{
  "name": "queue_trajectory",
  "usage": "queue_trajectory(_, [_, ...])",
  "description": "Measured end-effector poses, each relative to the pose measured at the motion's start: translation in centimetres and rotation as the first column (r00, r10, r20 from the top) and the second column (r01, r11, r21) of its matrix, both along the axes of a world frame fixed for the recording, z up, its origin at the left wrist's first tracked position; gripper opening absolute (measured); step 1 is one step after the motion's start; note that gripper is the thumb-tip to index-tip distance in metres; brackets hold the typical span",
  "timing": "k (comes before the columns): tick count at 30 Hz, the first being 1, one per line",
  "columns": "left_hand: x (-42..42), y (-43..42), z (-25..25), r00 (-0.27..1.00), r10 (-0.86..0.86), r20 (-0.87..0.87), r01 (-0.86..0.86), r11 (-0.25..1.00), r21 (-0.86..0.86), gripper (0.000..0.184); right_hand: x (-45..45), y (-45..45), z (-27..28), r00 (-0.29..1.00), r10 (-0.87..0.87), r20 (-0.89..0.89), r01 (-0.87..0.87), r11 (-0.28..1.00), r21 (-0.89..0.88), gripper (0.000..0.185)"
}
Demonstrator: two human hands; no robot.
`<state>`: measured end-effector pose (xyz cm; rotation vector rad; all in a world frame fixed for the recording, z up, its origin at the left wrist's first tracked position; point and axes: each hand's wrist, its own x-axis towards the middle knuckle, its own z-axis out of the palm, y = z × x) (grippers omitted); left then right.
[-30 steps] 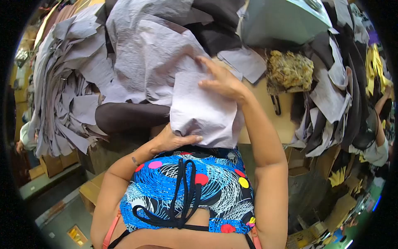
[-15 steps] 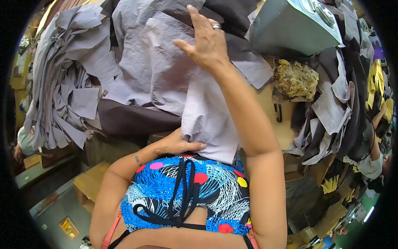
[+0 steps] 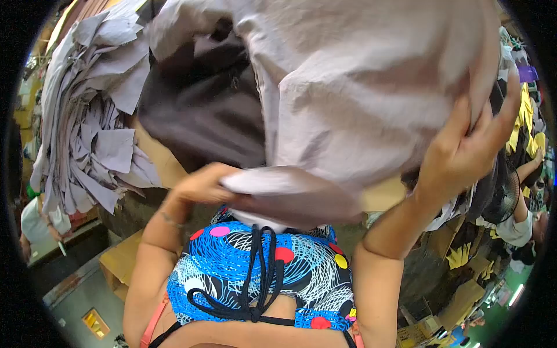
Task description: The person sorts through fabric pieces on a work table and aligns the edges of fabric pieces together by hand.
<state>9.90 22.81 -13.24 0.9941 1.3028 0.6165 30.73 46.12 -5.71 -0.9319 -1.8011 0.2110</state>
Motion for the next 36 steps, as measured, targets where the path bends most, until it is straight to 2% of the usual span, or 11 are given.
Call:
queue_trajectory(2, [-6.8, -3.5, -1.3, 0.964, 0.065, -0.259, 0.004, 0.966, 0.259, 0.036, 2.3, -1.9, -1.2, 0.930, 0.012, 0.368, -0.069, 0.988, 0.141, 0.051])
queue_trajectory(3, [-9.0, -5.0, 0.1, 0.897, 0.255, -0.361, -0.109, 0.920, 0.377, 0.034, 4.5, -3.5, -4.0, 0.824, 0.114, 0.554, -0.063, 0.992, -0.110, 0.052])
queue_trajectory(5, [-14.1, -6.7, 3.5, 0.825, 0.299, -0.480, -0.215, 0.951, 0.223, 0.023, 3.1, -7.2, -6.7, 0.602, 0.606, 0.520, -0.419, 0.794, -0.441, 0.056])
queue_trajectory(7, [-17.6, -8.0, 5.0, 0.583, 0.389, -0.713, -0.337, 0.914, 0.224, 0.021, 0.6, -10.4, -7.7, 0.149, 0.926, 0.347, -0.414, 0.377, -0.829, 0.059])
queue_trajectory(8, [-20.0, -8.9, 5.1, 0.421, 0.349, -0.837, -0.362, 0.911, 0.198, 0.024, -0.3, -10.9, -7.5, 0.080, 0.969, 0.235, -0.489, 0.243, -0.838, 0.057])
queue_trajectory(11, [-21.7, -9.3, 4.3, -0.049, 0.346, -0.937, -0.183, 0.919, 0.349, 0.050, -2.9, -8.7, -8.9, 0.191, 0.980, -0.057, -0.664, 0.086, -0.743, 0.051])
queue_trajectory(14, [-20.2, -7.6, 1.5, -0.146, 0.412, -0.900, 0.027, 0.911, 0.412, 0.057, -8.6, -4.6, -9.7, 0.482, 0.875, -0.053, -0.710, 0.355, -0.608, 0.046])
queue_trajectory(20, [-10.5, -3.1, -2.4, -0.076, 0.542, -0.837, 0.126, 0.838, 0.531, 0.056, -19.1, -1.7, -14.4, 0.802, 0.552, -0.226, -0.550, 0.535, -0.642, 0.062])
queue_trajectory(26, [-4.6, 2.1, -5.4, 0.099, 0.688, -0.719, 0.115, 0.710, 0.695, 0.055, -21.0, -1.9, -14.8, 0.726, 0.491, -0.482, -0.682, 0.423, -0.596, 0.063])
queue_trajectory(33, [-2.6, 8.2, -8.4, -0.040, 0.811, -0.584, 0.173, 0.581, 0.795, 0.054, -17.7, -2.9, -12.6, 0.706, 0.504, -0.498, -0.706, 0.451, -0.546, 0.062])
queue_trajectory(36, [-3.8, 8.4, -7.3, -0.007, 0.777, -0.629, 0.215, 0.616, 0.758, 0.028, -17.2, -2.6, -13.6, 0.700, 0.481, -0.528, -0.713, 0.431, -0.553, 0.060])
